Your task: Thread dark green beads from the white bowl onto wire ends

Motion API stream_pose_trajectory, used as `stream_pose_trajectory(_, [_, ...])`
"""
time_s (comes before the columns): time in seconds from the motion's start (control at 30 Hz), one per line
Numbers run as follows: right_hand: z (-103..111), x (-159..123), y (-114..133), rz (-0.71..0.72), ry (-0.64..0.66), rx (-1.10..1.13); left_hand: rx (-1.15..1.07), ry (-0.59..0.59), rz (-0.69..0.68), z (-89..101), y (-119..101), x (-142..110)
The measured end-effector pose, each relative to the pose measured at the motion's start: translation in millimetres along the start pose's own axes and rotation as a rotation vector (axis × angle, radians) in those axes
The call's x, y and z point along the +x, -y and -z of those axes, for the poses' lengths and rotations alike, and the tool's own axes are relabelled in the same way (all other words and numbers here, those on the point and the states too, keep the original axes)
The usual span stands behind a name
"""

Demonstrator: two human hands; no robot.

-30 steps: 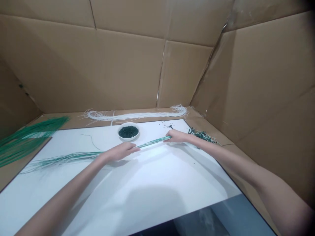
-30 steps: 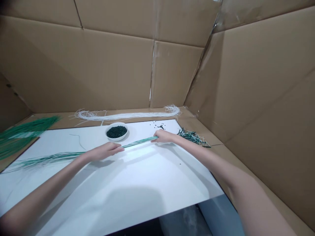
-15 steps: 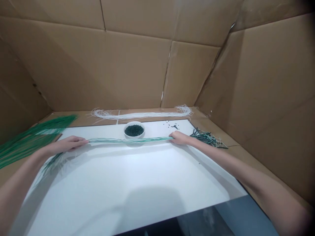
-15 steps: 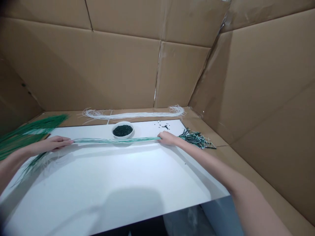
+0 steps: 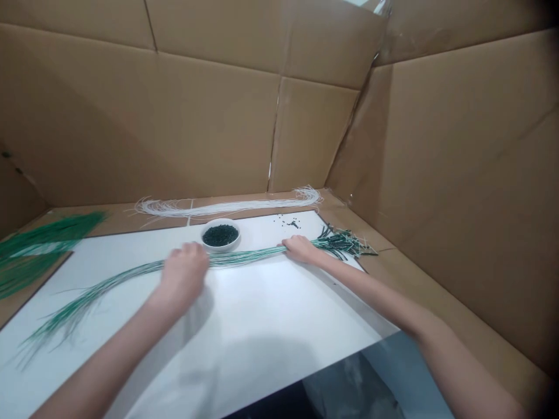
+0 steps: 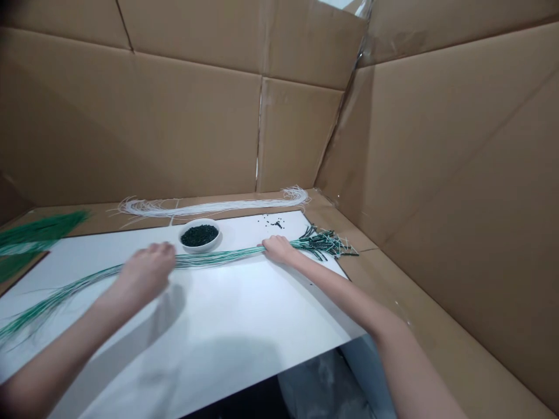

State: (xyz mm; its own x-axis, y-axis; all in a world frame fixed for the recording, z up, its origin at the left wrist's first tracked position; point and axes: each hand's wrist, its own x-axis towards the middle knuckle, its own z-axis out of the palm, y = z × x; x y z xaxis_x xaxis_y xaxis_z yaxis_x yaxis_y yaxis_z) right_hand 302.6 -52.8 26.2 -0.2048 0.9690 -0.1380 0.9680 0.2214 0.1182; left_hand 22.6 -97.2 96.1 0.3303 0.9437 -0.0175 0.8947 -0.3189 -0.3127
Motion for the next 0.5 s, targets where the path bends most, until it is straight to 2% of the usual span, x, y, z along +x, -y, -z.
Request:
stream_pose_trajectory(0.1, [2.3,-4.5,3.5,-0.024,-0.011,0.005,-0.221,-0.086,-0.432,-0.4,-65.4,14.2])
stream_pose_trajectory(0.17, [3.6,-6.6,5.1,-0.038,-0.022,0.01,-0.29,-0.208,-0.491,-10.6,-97.8,33.7])
stream_pose_trajectory(0.23, [4.7,-8.3,5.3,-0.05,-0.033,0.015,-0.322,-0.185,-0.456,-21.3,-118.6,54.8])
stream_pose_trajectory(0.33, [5.8,-10.5,1.1,-0.062,-0.05,0.024,-0.316,-0.137,-0.405,-29.0,-127.9,77.3])
stream_pose_trajectory(0.5, [5.5,-15.1,-20.1,-0.115,-0.076,0.032,-0.287,-0.128,-0.417,-22.0,-110.9,84.9])
